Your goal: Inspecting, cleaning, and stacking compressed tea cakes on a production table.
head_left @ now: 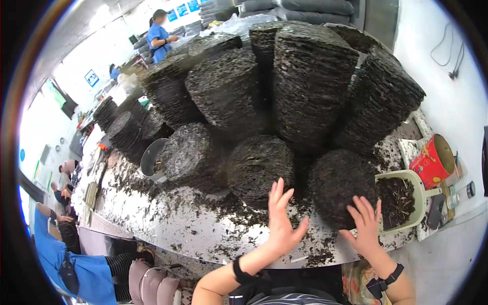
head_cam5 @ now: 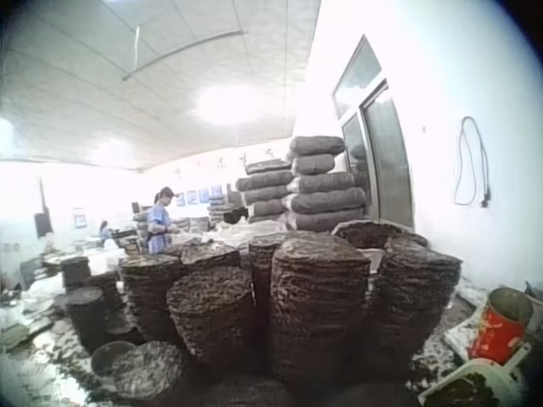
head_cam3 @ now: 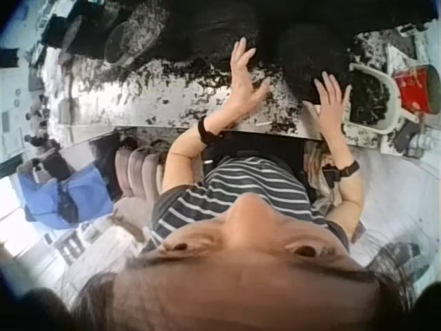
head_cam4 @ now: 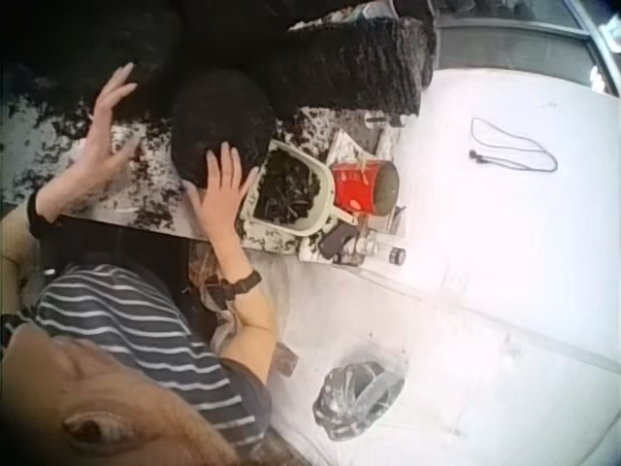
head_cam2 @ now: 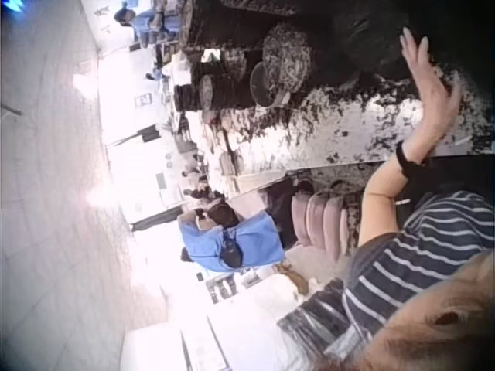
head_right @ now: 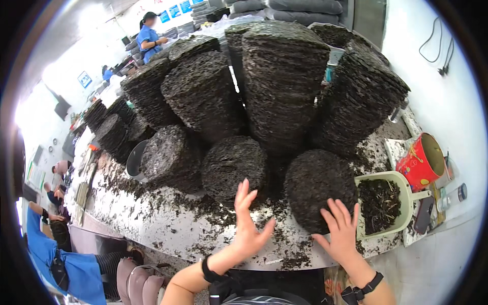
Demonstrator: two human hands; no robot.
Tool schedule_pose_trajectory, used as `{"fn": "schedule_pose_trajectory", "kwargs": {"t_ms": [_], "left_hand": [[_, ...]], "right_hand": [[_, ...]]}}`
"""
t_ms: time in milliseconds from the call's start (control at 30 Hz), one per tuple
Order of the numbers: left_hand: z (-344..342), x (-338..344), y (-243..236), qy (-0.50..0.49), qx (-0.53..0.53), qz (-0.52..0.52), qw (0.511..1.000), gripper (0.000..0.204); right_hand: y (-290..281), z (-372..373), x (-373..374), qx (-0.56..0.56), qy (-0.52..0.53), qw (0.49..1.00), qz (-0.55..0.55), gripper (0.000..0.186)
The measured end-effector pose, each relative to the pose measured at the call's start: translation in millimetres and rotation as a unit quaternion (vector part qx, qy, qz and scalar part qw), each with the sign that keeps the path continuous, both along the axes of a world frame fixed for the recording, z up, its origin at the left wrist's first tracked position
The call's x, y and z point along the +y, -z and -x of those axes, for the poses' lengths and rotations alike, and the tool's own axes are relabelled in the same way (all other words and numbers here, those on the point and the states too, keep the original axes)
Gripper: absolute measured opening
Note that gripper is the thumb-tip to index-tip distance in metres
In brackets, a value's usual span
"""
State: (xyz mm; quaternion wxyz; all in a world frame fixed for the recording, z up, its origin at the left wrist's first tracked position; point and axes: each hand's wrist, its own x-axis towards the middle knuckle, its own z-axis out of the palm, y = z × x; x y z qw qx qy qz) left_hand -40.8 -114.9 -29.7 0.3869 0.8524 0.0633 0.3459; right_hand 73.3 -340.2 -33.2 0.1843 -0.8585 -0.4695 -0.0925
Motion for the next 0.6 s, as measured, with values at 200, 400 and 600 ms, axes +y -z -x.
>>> {"fn": "schedule_pose_trajectory", "kwargs": {"t_ms": [200, 400, 600], "left_hand": [[-0.9, 98.0, -14.3, -0.147, 0.191, -0.287, 0.927, 0.062], [32.3, 73.4, -0.4, -0.101, 0.225, -0.309, 0.919, 0.067], [63.9, 86.9, 6.8, -0.186, 0.104, -0.061, 0.975, 0.060]], "right_hand": [[-7.5, 18.5, 29.9, -0.029, -0.087, 0.996, -0.011, 0.052], [-8.3, 45.2, 71.8, 0.030, -0.147, 0.987, -0.049, 0.052], [1.5, 65.7, 113.7, 0.036, -0.196, 0.980, -0.024, 0.065]]}}
